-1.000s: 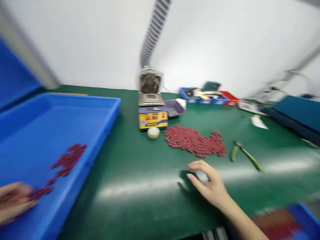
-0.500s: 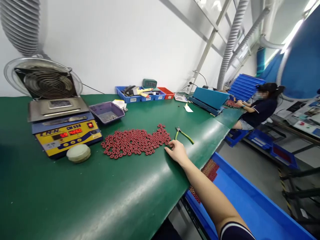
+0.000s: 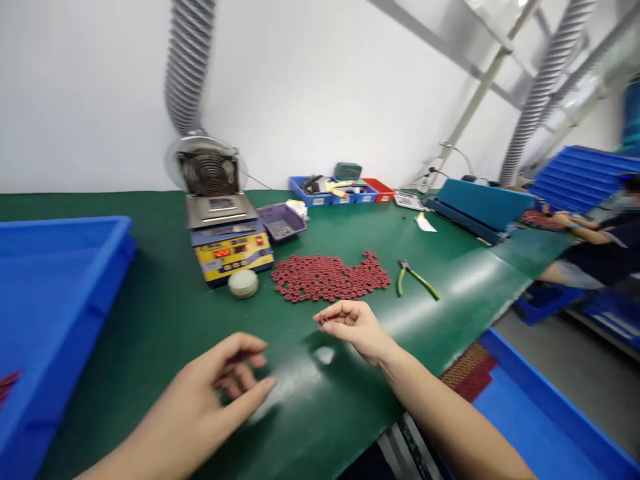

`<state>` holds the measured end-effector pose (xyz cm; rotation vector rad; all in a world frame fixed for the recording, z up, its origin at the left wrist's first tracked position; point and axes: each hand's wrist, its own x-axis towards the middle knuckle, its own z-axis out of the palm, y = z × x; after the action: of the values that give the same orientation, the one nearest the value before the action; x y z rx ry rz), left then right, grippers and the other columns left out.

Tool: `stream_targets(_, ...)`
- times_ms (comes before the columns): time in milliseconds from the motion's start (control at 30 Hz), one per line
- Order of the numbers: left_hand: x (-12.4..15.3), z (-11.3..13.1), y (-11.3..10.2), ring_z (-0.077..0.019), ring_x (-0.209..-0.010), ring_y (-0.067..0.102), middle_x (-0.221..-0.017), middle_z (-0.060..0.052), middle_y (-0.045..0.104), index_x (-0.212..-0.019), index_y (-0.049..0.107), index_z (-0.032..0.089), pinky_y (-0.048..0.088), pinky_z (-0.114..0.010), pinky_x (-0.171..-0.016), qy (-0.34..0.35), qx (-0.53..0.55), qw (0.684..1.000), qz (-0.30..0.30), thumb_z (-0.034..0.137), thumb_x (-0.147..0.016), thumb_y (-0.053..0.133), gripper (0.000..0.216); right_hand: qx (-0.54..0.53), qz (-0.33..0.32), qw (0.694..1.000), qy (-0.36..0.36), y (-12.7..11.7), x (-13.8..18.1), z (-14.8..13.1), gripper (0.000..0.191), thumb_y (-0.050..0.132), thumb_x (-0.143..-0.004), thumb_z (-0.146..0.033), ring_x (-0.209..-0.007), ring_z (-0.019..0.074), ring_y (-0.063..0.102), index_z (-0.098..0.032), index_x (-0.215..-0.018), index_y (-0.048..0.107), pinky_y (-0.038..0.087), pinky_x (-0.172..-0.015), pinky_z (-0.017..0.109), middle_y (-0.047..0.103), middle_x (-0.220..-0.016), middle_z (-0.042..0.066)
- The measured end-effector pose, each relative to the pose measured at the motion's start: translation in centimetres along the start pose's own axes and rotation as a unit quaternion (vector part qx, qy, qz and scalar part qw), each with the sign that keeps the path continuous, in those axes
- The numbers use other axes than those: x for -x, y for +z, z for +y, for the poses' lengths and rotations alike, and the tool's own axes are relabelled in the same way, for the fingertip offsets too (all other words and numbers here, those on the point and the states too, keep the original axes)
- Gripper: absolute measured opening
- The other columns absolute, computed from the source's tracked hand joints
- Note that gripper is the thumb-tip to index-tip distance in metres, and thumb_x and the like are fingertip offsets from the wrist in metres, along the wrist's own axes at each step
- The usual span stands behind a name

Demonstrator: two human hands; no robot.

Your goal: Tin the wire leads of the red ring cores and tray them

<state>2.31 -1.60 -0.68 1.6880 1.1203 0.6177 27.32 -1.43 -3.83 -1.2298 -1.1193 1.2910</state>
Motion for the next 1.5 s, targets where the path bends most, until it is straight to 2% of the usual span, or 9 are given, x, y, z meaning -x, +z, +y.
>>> stream_targets(100,-0.5,0.8,0.0,-0.0129,-0.064,0.057,-0.087,-0.002,0.06,-0.101,0.052,0.019,0.05,-0.028,-0.059,-0.028,0.019,0.999,-0.042,0.039,-0.076,0.064,0.034,-0.082,-0.097,0.992,0.026,4.4,-0.8,-1.3,0.02,0.078,-0.059,-0.022,-0.066,0.0092,0.064,-0.016,-0.076,0.068,0.049,-0.065,0.022,0.072,-0.079,0.003)
stream_targets(267,-1.0,0.8,-1.6,-0.012,-0.061,0.051,-0.074,0.002,0.054,-0.087,0.051,0.018,0.044,-0.025,-0.057,0.004,-0.019,1.0,-0.004,0.04,-0.071,0.068,0.033,-0.121,-0.162,0.979,0.04,8.7,-1.8,-1.1,0.017,0.078,-0.062,-0.02,-0.062,0.0069,0.062,-0.016,-0.076,0.069,0.049,-0.062,0.019,0.07,-0.069,-0.001)
stream_targets(467,-1.8,0.4,-2.5,-0.0087,-0.049,0.037,-0.052,0.008,0.041,-0.062,0.041,0.019,0.029,-0.021,-0.046,0.022,-0.058,0.998,-0.014,0.043,-0.081,0.055,0.034,-0.186,-0.196,0.961,0.065,9.2,-0.9,0.3,0.02,0.077,-0.066,-0.023,-0.065,0.0069,0.064,-0.017,-0.083,0.069,0.051,-0.067,0.02,0.07,-0.072,-0.001)
stream_targets(633,-1.3,0.5,-2.0,-0.0087,-0.052,0.04,-0.056,0.005,0.044,-0.061,0.049,0.017,0.031,-0.022,-0.051,0.11,-0.106,0.987,-0.043,0.029,-0.091,0.039,0.034,-0.211,-0.225,0.946,0.098,9.2,-0.5,0.1,0.02,0.079,-0.065,-0.024,-0.059,0.0057,0.063,-0.015,-0.078,0.066,0.051,-0.063,0.018,0.067,-0.063,-0.003)
stream_targets(833,-0.9,1.0,-2.5,-0.0095,-0.049,0.039,-0.053,0.006,0.039,-0.056,0.04,0.02,0.032,-0.023,-0.05,0.11,-0.057,0.968,0.22,0.026,-0.091,0.041,0.036,-0.22,-0.196,0.949,0.109,9.1,-0.2,0.5,0.024,0.08,-0.062,-0.028,-0.056,0.007,0.063,-0.013,-0.074,0.065,0.049,-0.058,0.019,0.07,-0.069,0.001)
stream_targets(900,-1.2,1.2,-2.8,-0.0102,-0.049,0.041,-0.052,0.005,0.041,-0.055,0.041,0.02,0.033,-0.024,-0.051,0.092,-0.023,0.958,0.271,0.028,-0.092,0.04,0.037,-0.228,-0.184,0.95,0.108,9.0,-0.2,0.5,0.025,0.081,-0.061,-0.029,-0.056,0.0075,0.063,-0.014,-0.074,0.065,0.05,-0.058,0.02,0.071,-0.069,0.001)
stream_targets(1167,-1.3,0.6,-2.6,-0.013,-0.056,0.048,-0.061,0.003,0.048,-0.073,0.052,0.02,0.041,-0.025,-0.055,0.022,0.078,0.985,0.153,0.044,-0.091,0.04,0.032,-0.198,-0.128,0.969,0.07,8.6,-0.6,-0.6,0.023,0.08,-0.062,-0.029,-0.058,0.0084,0.063,-0.015,-0.075,0.066,0.051,-0.062,0.023,0.07,-0.072,0.002)
stream_targets(1300,-1.3,0.5,-2.7,-0.0134,-0.06,0.05,-0.067,0.002,0.052,-0.082,0.054,0.019,0.042,-0.026,-0.057,0.011,0.099,0.985,0.139,0.047,-0.09,0.039,0.033,-0.136,-0.114,0.984,0.005,8.3,-1.7,-1.8,0.022,0.078,-0.064,-0.03,-0.061,0.0094,0.063,-0.017,-0.077,0.066,0.051,-0.063,0.024,0.068,-0.071,0.0)
stream_targets(1500,-2.0,0.5,-2.8,-0.0121,-0.059,0.048,-0.07,0.003,0.052,-0.086,0.052,0.019,0.04,-0.025,-0.056,-0.011,0.091,0.987,0.134,0.048,-0.088,0.043,0.03,0.062,-0.107,0.979,-0.162,8.5,-9.2,-6.6,0.016,0.069,-0.072,-0.028,-0.067,0.0113,0.062,-0.017,-0.084,0.066,0.05,-0.069,0.028,0.068,-0.076,0.001)
